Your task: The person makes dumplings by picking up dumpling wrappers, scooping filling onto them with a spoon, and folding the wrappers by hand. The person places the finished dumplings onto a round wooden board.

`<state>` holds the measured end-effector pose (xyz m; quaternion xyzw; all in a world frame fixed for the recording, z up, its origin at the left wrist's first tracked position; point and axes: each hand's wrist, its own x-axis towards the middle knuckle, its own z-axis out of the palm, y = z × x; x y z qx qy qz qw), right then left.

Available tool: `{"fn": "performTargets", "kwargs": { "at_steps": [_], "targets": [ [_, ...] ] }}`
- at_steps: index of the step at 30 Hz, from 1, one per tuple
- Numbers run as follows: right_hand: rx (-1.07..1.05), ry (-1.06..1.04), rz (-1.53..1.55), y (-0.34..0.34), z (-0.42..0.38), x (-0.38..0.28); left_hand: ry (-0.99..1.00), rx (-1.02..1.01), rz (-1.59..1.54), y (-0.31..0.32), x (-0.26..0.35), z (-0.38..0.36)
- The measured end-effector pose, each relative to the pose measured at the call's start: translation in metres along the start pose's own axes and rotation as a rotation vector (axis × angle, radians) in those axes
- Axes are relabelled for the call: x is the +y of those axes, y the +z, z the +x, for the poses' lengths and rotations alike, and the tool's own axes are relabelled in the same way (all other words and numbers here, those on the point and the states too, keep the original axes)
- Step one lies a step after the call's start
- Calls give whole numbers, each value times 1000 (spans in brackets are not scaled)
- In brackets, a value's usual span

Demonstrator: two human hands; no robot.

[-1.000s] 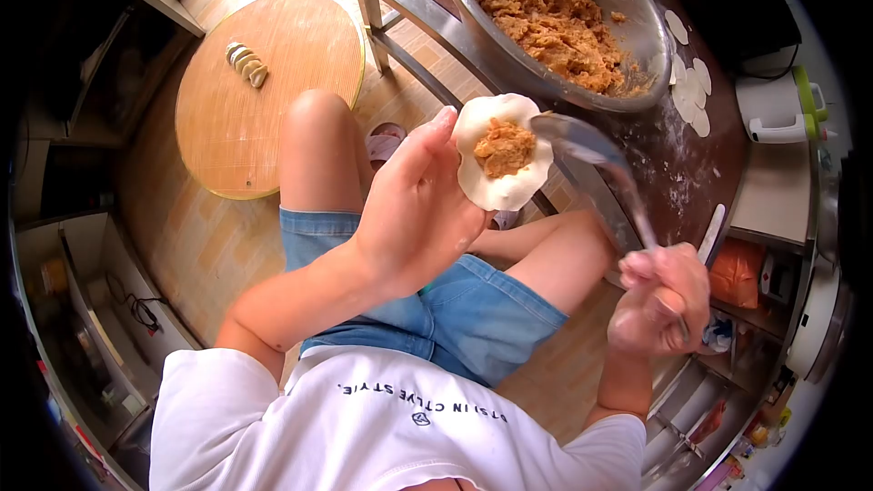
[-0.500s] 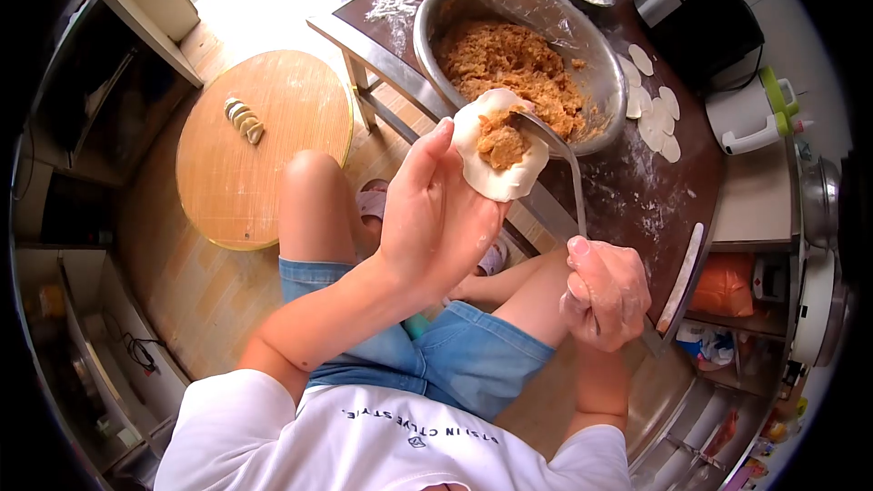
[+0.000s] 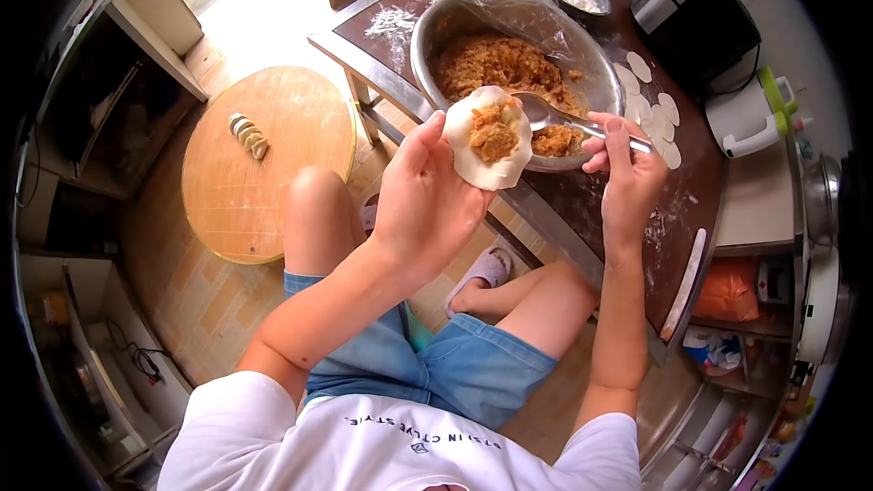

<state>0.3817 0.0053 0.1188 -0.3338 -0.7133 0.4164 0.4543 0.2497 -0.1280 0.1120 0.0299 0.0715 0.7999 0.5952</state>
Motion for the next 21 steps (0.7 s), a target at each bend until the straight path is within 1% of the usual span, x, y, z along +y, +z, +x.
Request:
{"fn": "performTargets", "kwargs": {
  "at_steps": [3, 4, 7, 10, 11, 13, 14, 15, 17, 20, 21],
  "targets": [
    [-74, 16, -190, -4, 17, -7, -6, -12, 11, 3, 1, -5],
    [-51, -36, -301, -5, 16, -24, -6, -12, 17, 3, 2, -7],
    [123, -315, -226, -18, 3, -34, -3, 39, 3, 6, 7, -13],
    [111, -471, -73, -28, -30, -48, -22, 9, -3, 4, 6, -10],
    [86, -552, -80, -27, -37, -47, -29, 8, -13, 4, 5, -9],
    [-48, -575, -113, -23, -42, -51, -43, 5, -31, 3, 1, -7],
    [-4, -655, -130, -17, -38, -41, -50, 9, -32, 4, 0, -8],
    [50, -719, -287, -14, -34, -35, -56, 14, -33, 4, -1, -9],
    [37, -658, -492, -12, -23, -30, -55, 19, -32, 5, 1, -10],
    [17, -687, -505, -8, -15, -16, -39, 20, -12, 5, 4, -11],
    [24, -632, -458, -5, -14, -12, -34, 17, 5, 5, 4, -11]
  ]
}}
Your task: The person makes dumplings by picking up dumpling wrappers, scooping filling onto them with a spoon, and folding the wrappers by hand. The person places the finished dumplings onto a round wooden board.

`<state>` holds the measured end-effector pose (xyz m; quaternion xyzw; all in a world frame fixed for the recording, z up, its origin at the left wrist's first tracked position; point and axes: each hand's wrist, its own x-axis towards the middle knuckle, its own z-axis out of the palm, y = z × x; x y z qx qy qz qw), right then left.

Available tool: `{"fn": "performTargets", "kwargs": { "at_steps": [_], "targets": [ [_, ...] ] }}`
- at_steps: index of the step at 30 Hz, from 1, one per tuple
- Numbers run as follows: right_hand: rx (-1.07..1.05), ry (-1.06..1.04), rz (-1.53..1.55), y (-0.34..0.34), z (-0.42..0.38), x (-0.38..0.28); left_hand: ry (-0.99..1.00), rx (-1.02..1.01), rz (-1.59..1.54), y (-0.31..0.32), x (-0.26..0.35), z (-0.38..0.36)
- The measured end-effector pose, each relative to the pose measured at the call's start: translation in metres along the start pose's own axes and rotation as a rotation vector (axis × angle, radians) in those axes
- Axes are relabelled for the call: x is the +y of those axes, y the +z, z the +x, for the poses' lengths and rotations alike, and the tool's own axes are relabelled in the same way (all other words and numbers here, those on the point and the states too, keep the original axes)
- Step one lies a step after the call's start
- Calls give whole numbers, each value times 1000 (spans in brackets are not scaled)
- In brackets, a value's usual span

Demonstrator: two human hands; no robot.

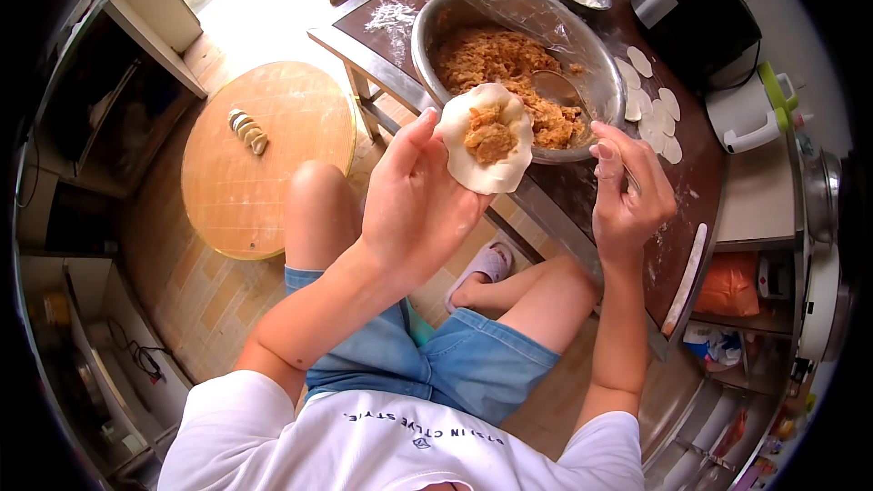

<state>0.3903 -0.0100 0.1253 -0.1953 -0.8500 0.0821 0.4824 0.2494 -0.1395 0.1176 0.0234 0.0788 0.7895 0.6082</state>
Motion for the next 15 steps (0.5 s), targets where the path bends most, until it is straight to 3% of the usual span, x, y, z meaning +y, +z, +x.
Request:
{"fn": "performTargets", "kwargs": {
  "at_steps": [3, 6, 8, 10, 13, 15],
  "targets": [
    [-10, 156, 69, 12, -3, 10, -7, 5, -9, -2, 2, -3],
    [-20, 530, 169, 12, 0, 15, 7, 39, 36, -1, 6, -10],
    [10, 609, 145, 2, 0, 34, 21, 78, 74, -2, 8, -17],
    [107, 554, 115, -6, 0, 38, 25, 116, 98, -5, 11, -26],
    [134, 225, 225, 5, -2, 21, -2, 98, 77, -10, 9, -33],
    [-154, -126, -159, 7, -1, 18, -26, 73, 77, -10, 8, -37]
  ]
}}
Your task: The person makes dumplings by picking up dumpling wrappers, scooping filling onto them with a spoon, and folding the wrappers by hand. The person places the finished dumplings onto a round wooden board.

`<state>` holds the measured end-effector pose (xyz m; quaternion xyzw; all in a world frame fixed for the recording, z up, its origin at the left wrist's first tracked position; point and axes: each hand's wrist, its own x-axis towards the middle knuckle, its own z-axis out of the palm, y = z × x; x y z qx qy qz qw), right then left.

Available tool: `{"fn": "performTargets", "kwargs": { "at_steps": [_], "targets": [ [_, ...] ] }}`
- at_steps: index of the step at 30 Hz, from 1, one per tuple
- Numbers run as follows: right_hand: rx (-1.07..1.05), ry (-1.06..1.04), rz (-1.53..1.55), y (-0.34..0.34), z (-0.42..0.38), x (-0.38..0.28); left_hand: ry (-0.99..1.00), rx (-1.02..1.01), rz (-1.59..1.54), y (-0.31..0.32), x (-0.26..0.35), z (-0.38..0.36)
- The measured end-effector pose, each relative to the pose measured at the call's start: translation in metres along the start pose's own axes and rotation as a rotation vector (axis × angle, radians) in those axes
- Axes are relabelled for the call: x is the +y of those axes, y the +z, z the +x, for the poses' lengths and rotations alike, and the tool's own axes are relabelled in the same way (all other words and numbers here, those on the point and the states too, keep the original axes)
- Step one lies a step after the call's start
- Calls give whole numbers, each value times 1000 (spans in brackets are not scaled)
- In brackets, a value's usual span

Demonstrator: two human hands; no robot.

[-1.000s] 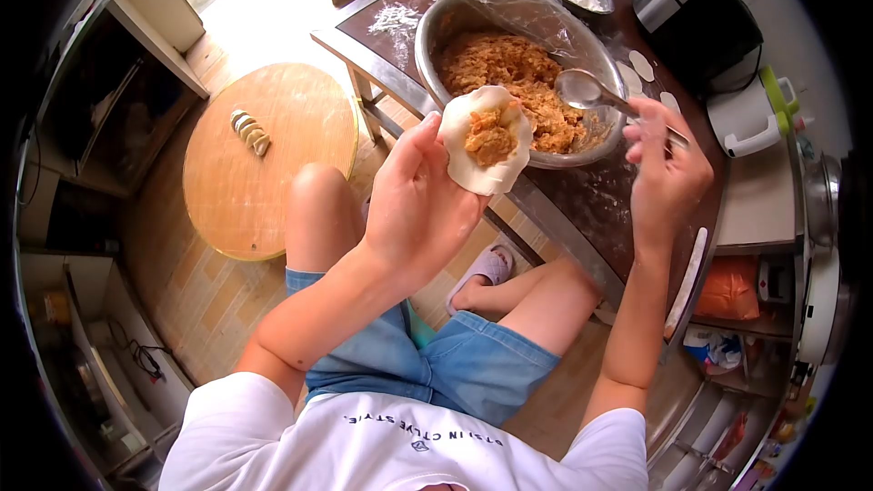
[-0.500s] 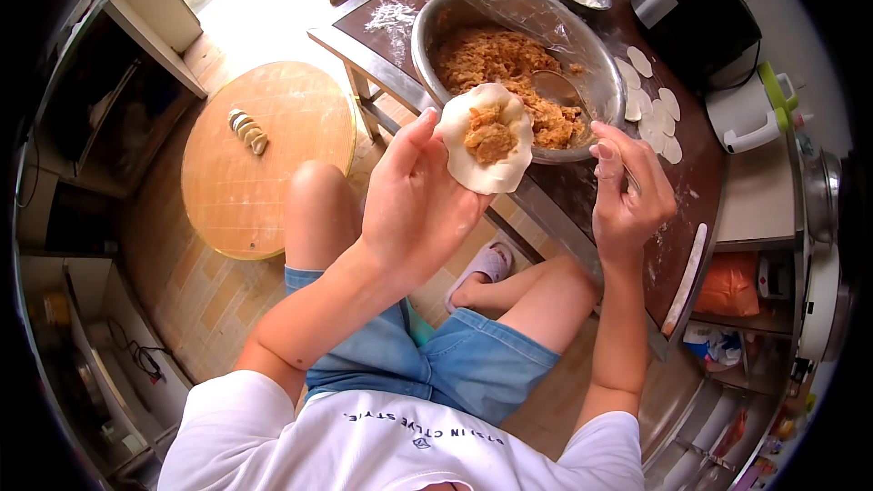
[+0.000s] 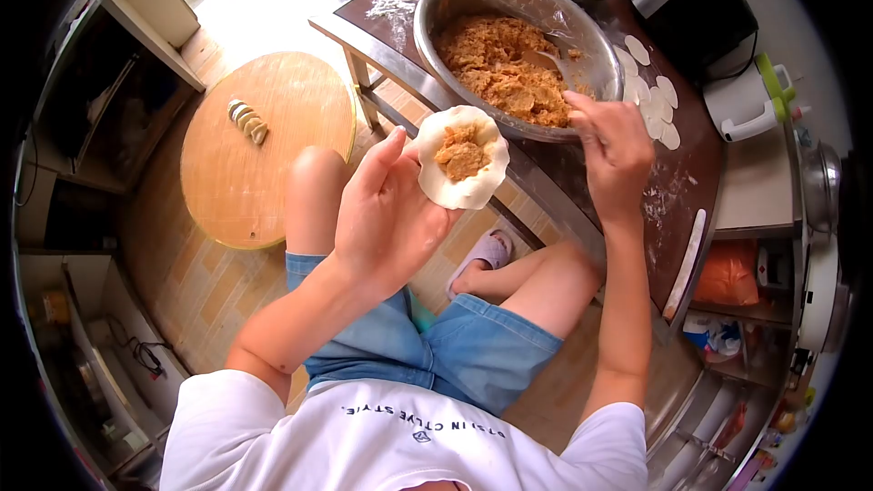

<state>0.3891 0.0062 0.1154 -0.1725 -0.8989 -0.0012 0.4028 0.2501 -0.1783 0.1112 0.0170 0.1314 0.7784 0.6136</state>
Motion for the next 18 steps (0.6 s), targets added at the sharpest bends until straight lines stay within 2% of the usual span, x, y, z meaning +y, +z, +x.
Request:
{"fn": "performTargets", "kwargs": {
  "at_steps": [1, 2, 5, 6, 9, 11, 14, 18],
  "targets": [
    [-124, -146, -129, 4, 2, 0, -8, -17, 6, 1, 0, -1],
    [-284, -97, -146, 5, -3, 4, -15, -26, 9, 2, -1, -5],
    [-276, -240, -205, -11, -1, -8, -44, -31, -8, 5, 1, -19],
    [-263, -208, -140, -18, -6, -15, -72, -39, 8, 6, 1, -24],
    [-126, -362, 9, -39, -17, -53, -142, -49, 28, 7, -1, -34],
    [24, -506, 103, -28, -29, -67, -193, -104, 0, 10, -5, -39],
    [-22, -526, 72, -36, -35, -82, -232, -150, 67, 9, -12, -46],
    [-79, -378, 139, -44, -34, -92, -193, -284, 210, -4, -14, -48]
  ]
}}
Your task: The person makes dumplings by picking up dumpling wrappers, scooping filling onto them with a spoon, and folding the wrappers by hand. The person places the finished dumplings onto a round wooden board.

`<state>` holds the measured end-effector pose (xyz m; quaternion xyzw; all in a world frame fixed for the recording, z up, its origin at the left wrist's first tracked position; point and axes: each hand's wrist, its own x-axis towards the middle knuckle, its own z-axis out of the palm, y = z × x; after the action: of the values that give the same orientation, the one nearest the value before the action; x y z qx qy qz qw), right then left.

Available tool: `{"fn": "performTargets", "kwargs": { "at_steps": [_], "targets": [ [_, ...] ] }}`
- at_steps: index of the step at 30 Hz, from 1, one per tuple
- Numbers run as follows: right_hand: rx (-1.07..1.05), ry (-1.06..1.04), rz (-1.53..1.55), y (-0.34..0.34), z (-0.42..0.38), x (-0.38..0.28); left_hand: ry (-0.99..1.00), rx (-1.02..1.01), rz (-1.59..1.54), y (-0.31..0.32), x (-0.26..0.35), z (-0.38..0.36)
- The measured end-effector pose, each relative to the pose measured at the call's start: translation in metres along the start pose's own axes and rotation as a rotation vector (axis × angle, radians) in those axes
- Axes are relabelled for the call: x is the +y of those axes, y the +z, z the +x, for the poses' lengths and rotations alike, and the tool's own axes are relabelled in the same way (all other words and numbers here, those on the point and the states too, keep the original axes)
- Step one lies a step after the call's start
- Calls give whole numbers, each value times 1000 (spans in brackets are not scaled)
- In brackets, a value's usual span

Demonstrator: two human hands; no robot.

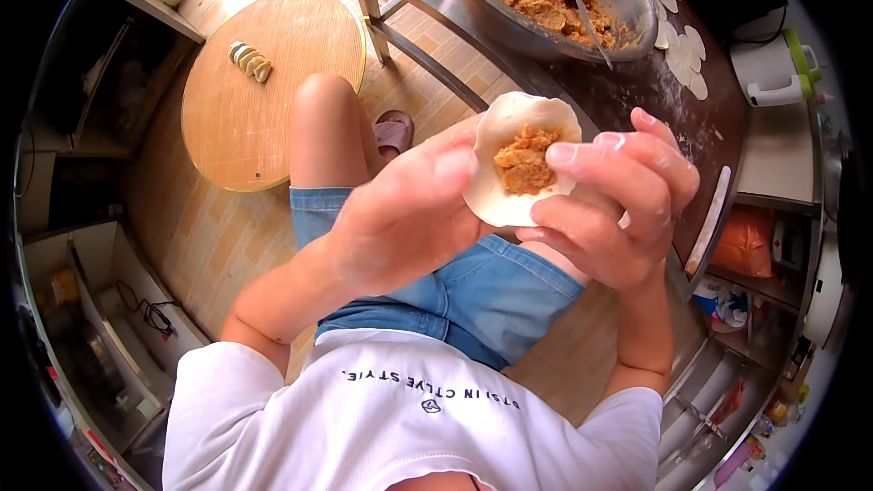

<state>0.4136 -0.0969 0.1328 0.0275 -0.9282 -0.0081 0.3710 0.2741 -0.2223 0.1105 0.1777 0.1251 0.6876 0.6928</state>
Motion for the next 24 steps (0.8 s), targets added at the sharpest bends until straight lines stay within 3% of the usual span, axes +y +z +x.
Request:
{"fn": "performTargets", "kwargs": {
  "at_steps": [2, 3, 8, 11, 12, 14, 16, 18, 20, 23, 24],
  "targets": [
    [-1, 121, 33, -6, 6, -4, 20, -77, 182, -3, -5, -2],
    [-15, 162, 46, -10, 9, -4, -7, -10, 196, 2, -6, -3],
    [-43, 288, 179, -16, 10, -2, 253, 114, 616, 1, -25, 1],
    [165, 499, 593, -4, -4, -7, 459, 114, 943, -8, -29, -1],
    [217, 658, 821, 3, -9, -17, 562, 155, 864, -8, -33, -1],
    [303, 976, 1248, 14, -15, -40, 727, 25, 957, -16, -31, 7],
    [310, 1081, 1396, 17, -12, -49, 761, -37, 1015, -17, -29, 9],
    [372, 1086, 1425, 20, -14, -53, 753, -75, 1045, -17, -29, 10],
    [440, 923, 1352, 26, -22, -50, 715, -61, 1135, -13, -24, 8],
    [468, 827, 1112, 25, -24, -50, 513, 67, 1087, -5, -20, 0],
    [429, 814, 1034, 22, -27, -48, 432, 4, 1245, -3, -12, -3]
  ]
}}
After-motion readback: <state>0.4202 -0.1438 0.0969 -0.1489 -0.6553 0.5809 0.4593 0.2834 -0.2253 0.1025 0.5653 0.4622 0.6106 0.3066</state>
